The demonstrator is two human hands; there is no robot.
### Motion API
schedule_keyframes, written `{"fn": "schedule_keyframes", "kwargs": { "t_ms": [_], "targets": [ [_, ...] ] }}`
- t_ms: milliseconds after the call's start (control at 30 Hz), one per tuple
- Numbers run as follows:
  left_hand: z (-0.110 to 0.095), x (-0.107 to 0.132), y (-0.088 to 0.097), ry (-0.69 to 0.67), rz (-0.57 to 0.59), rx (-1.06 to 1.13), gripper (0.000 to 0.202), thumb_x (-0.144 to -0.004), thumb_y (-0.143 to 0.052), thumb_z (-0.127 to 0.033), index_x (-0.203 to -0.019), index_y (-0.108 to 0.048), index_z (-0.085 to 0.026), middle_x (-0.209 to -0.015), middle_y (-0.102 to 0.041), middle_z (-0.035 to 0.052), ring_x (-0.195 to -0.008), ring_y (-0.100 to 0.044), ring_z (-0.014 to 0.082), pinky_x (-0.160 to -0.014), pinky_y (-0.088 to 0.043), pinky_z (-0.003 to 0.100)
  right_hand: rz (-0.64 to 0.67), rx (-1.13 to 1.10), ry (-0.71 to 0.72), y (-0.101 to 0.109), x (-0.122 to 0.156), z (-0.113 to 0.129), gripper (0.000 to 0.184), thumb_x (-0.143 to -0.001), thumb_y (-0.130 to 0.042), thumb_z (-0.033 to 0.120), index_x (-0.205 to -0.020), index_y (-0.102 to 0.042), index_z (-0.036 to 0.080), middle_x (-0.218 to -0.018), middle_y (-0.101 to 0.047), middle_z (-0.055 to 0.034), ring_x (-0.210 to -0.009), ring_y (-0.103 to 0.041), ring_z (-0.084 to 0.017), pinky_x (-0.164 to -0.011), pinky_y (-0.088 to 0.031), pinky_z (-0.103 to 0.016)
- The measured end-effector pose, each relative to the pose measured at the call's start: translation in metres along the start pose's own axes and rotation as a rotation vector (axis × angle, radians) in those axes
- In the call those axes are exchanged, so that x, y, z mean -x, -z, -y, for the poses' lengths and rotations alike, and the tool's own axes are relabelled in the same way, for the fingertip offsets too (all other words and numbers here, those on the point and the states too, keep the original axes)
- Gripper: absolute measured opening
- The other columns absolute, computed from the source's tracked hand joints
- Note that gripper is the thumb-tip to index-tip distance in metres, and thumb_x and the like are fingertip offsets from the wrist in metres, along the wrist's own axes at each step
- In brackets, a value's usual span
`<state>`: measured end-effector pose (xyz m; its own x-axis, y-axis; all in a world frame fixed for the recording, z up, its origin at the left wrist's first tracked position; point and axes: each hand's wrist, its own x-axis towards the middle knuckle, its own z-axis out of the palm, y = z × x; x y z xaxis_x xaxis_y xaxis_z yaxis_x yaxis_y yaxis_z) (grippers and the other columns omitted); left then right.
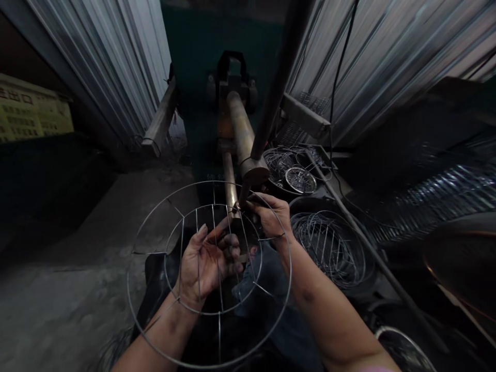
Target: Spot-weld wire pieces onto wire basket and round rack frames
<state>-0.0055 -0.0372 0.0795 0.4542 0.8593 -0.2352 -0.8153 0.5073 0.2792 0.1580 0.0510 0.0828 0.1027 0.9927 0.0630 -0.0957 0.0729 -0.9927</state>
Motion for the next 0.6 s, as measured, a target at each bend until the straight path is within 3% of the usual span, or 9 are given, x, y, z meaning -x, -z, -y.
{"fn": "schedule_keyframes", "kwargs": {
  "t_ms": [200, 600],
  "targets": [
    [-0.006, -0.002, -0.002, -0.022, -0.006, -0.011, 0.045, -0.094, -0.038, -0.04, -0.124, -0.057, -0.013, -0.09, -0.064, 0.0127, -0.073, -0.062, 0.0226, -0.065, -0.053, 0.043, 0.032, -0.004, 0.076, -0.003, -0.008, 0.002, 0.015, -0.059, -0.079, 0.031, -0.071, -0.075, 0.024, -0.072, -0.068, 0.0013, -0.067, -0.06, -0.015, -0.064, -0.049, -0.028],
    [-0.008, -0.005, -0.006, -0.041, -0.016, 0.035, 0.045, -0.095, -0.035, -0.039, -0.121, -0.059, -0.011, -0.088, -0.065, 0.0128, -0.072, -0.063, 0.0234, -0.065, -0.053, 0.047, 0.114, -0.014, 0.089, -0.007, -0.021, 0.0, 0.015, -0.06, -0.076, 0.034, -0.063, -0.071, 0.021, -0.062, -0.064, 0.0018, -0.068, -0.06, -0.017, -0.066, -0.047, -0.03]
  ]
}}
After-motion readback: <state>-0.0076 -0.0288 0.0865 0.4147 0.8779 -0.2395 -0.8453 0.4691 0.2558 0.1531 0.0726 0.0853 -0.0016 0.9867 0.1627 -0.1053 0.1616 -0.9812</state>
